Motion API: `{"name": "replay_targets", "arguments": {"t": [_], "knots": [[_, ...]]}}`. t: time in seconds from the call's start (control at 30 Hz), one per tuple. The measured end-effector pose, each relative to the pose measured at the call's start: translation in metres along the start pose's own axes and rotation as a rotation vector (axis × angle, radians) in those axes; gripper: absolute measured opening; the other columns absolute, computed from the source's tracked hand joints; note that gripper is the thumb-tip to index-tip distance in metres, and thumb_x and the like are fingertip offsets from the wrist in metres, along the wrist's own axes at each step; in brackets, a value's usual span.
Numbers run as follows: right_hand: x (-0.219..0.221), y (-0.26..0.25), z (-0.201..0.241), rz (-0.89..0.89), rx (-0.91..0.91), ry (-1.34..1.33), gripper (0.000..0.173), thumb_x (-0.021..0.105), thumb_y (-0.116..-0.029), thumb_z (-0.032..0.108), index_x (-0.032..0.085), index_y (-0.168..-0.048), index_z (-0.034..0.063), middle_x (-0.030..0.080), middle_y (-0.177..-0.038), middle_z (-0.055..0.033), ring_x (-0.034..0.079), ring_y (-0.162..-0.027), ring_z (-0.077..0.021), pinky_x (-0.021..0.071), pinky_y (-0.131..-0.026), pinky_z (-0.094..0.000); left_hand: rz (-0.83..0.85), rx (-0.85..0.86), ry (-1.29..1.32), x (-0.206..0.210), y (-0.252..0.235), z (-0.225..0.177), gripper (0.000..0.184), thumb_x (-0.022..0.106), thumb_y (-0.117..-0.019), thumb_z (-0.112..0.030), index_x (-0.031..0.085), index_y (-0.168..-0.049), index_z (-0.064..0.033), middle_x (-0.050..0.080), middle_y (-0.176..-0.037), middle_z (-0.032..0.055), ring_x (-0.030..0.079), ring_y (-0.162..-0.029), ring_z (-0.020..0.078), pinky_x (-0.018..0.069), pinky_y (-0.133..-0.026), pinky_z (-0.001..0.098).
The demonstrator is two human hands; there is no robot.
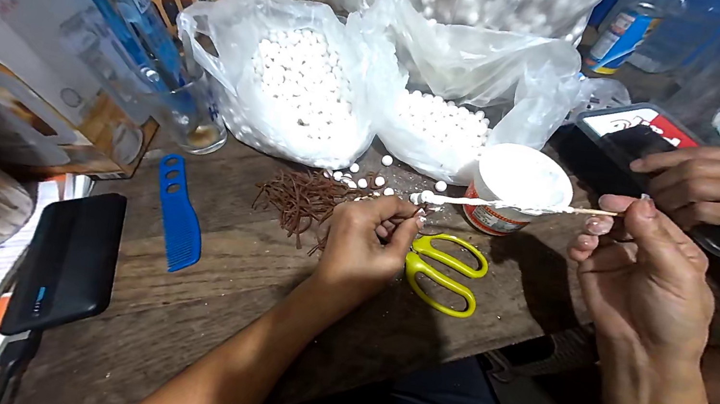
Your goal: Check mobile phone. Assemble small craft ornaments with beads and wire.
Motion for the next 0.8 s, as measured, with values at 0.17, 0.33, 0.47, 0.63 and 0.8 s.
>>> {"name": "replay_targets", "arguments": {"t": [0.17,0.33,0.47,0.63,0.8], "knots": [[0.0000,-0.0008,0.0003,-0.005,-0.017,0.039,0.044,0.032,-0.1077,0.007,0.072,-0.091,0.0123,0.071,-0.074,0.0060,0.066,-0.062,-0.0021,0.0575,-0.060,-0.0163,0.009,0.041,-0.020,0.0003,-0.0001,0.0006,0.007,0.067,-0.0872,-0.001,0.073,-0.087,0.0025,0.068,-0.072,0.0019,0.056,-0.061,-0.0059,0.0462,-0.059,0.0099],[-0.0032,-0.0002,-0.0010,-0.009,-0.015,0.042,0.042,0.033,-0.1079,0.007,0.072,-0.091,0.0116,0.071,-0.073,0.0050,0.067,-0.061,-0.0031,0.0577,-0.059,-0.0170,-0.005,0.021,-0.026,-0.0011,-0.0005,0.0006,0.008,0.067,-0.0875,-0.001,0.073,-0.088,0.0028,0.068,-0.072,0.0021,0.056,-0.061,-0.0059,0.0472,-0.059,0.0101],[-0.0027,0.0016,0.0007,0.002,-0.019,0.034,0.043,0.033,-0.1077,0.008,0.072,-0.091,0.0128,0.072,-0.073,0.0052,0.067,-0.061,-0.0029,0.0574,-0.059,-0.0164,0.000,0.023,-0.032,-0.0007,-0.0002,0.0010,0.008,0.067,-0.0878,-0.001,0.073,-0.088,0.0029,0.068,-0.073,0.0020,0.056,-0.061,-0.0062,0.0471,-0.059,0.0096],[-0.0006,-0.0009,0.0001,0.000,-0.016,0.045,0.043,0.034,-0.1075,0.007,0.072,-0.091,0.0127,0.071,-0.074,0.0061,0.067,-0.062,-0.0025,0.0579,-0.060,-0.0170,0.007,0.046,-0.042,0.0004,0.0002,0.0005,0.008,0.067,-0.0870,-0.001,0.074,-0.088,0.0032,0.070,-0.074,0.0037,0.059,-0.063,-0.0052,0.0486,-0.062,0.0101],[-0.0032,-0.0003,-0.0024,0.002,-0.010,0.030,0.043,0.034,-0.1075,0.007,0.073,-0.090,0.0122,0.071,-0.073,0.0050,0.066,-0.061,-0.0032,0.0576,-0.059,-0.0170,-0.010,0.043,-0.067,-0.0006,-0.0006,0.0004,0.008,0.067,-0.0876,-0.002,0.074,-0.088,0.0026,0.068,-0.072,0.0028,0.057,-0.061,-0.0054,0.0470,-0.059,0.0103]]}}
Point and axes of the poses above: each hand's wrist, its own y-axis away from the middle knuckle, its own x-axis out of the palm, z = x × y, the point moved 1 cm from there along -y, towards the middle knuckle
